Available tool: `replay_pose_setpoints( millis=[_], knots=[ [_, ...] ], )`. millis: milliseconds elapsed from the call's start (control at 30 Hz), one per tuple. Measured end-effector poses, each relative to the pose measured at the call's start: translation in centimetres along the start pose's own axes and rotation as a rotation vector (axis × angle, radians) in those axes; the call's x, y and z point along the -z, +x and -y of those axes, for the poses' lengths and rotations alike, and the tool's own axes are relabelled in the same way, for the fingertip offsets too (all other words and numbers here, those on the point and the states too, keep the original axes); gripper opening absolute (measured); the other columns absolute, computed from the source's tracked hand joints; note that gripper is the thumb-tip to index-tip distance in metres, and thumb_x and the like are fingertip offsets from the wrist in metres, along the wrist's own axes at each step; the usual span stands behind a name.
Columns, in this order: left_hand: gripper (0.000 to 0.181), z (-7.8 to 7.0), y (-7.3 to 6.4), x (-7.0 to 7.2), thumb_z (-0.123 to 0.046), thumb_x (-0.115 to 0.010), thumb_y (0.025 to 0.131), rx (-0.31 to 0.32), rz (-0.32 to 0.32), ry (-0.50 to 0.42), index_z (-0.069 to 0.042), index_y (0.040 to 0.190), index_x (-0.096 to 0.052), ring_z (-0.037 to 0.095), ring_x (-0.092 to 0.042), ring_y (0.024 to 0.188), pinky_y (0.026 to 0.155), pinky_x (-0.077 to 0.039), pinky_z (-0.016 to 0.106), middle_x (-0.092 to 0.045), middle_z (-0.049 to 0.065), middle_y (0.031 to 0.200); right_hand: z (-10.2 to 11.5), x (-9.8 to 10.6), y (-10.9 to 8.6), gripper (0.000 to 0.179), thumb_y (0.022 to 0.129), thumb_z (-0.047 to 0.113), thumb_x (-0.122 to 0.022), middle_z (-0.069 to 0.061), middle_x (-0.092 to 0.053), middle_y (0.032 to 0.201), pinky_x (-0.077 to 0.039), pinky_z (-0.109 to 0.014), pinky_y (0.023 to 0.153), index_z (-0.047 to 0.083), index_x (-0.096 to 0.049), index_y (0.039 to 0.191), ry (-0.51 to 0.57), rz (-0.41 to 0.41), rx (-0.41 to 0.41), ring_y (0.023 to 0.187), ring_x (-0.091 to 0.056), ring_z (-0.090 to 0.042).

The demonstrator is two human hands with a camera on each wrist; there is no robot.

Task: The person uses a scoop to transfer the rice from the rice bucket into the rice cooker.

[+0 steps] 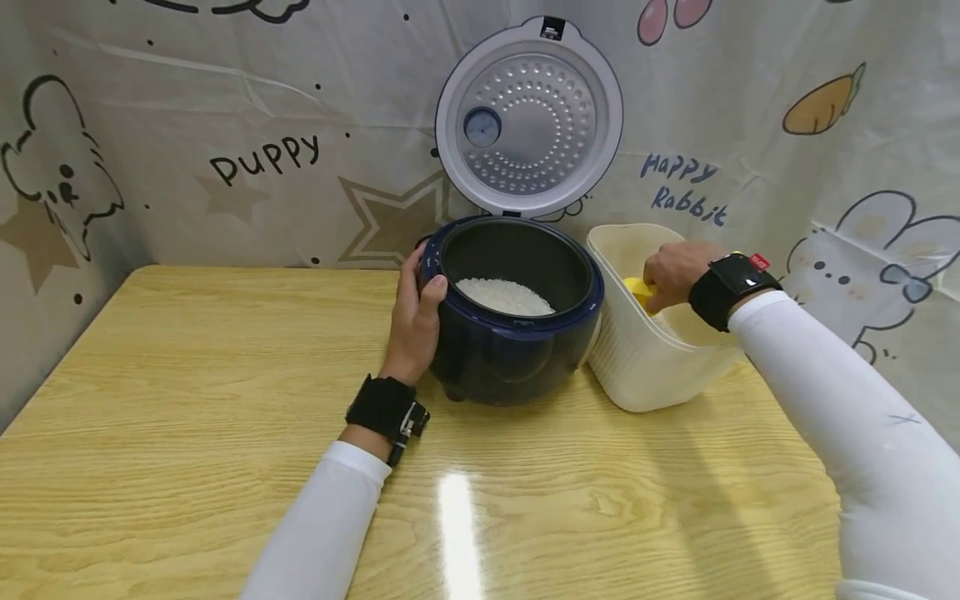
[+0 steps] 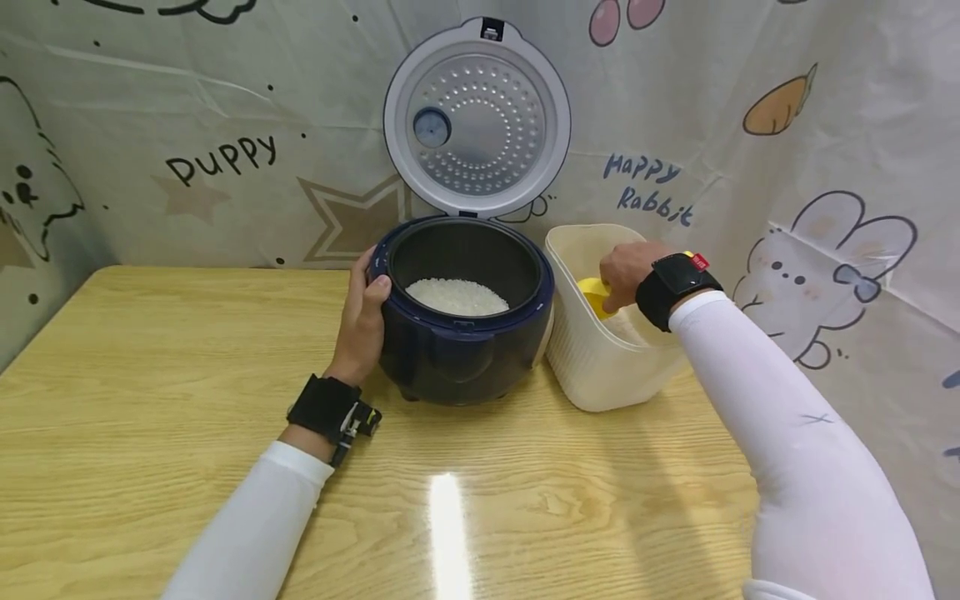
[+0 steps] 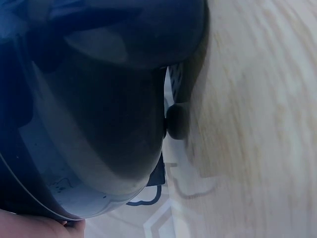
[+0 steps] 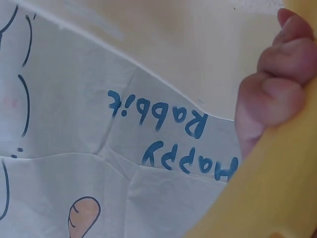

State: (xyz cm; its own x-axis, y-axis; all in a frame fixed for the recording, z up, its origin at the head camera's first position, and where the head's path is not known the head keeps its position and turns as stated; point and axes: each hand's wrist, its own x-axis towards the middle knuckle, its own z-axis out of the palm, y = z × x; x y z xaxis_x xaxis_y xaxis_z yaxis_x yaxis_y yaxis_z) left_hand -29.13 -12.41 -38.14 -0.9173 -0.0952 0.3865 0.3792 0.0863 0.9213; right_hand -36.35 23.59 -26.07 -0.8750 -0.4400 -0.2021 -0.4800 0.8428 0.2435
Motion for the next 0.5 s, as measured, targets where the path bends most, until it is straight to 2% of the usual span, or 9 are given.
replay_pose_setpoints(
  millis=[333, 500],
  knots=[
    [0.083, 0.3, 0.1, -0.1, -0.055, -0.047, 0.088, -0.009, -0.010, -0.005, -0.020, 0.161, -0.030, 0.026, -0.047, 0.137, 0.121, -0.036, 0.047, -0.042, 0.013, 0.160, -0.3, -0.2, -2.3, 0.020, 0.079, 0.027, -0.074, 0.004, -0.050, 0.059, -0.027, -0.027, 0.051, 0.015, -0.062, 0.068, -0.016, 0.008, 0.033, 0.052, -0.047, -0.016],
    [0.082, 0.2, 0.1, -0.1, -0.055, -0.047, 0.089, -0.009, -0.007, -0.002, -0.020, 0.161, -0.030, 0.026, -0.046, 0.138, 0.121, -0.036, 0.048, -0.041, 0.013, 0.160, -0.5, -0.5, -3.3, 0.022, 0.080, 0.028, -0.074, 0.006, -0.046, 0.057, -0.026, -0.026, 0.050, 0.016, -0.062, 0.066, 0.005, 0.043, 0.029, 0.051, -0.045, -0.015]
  ],
)
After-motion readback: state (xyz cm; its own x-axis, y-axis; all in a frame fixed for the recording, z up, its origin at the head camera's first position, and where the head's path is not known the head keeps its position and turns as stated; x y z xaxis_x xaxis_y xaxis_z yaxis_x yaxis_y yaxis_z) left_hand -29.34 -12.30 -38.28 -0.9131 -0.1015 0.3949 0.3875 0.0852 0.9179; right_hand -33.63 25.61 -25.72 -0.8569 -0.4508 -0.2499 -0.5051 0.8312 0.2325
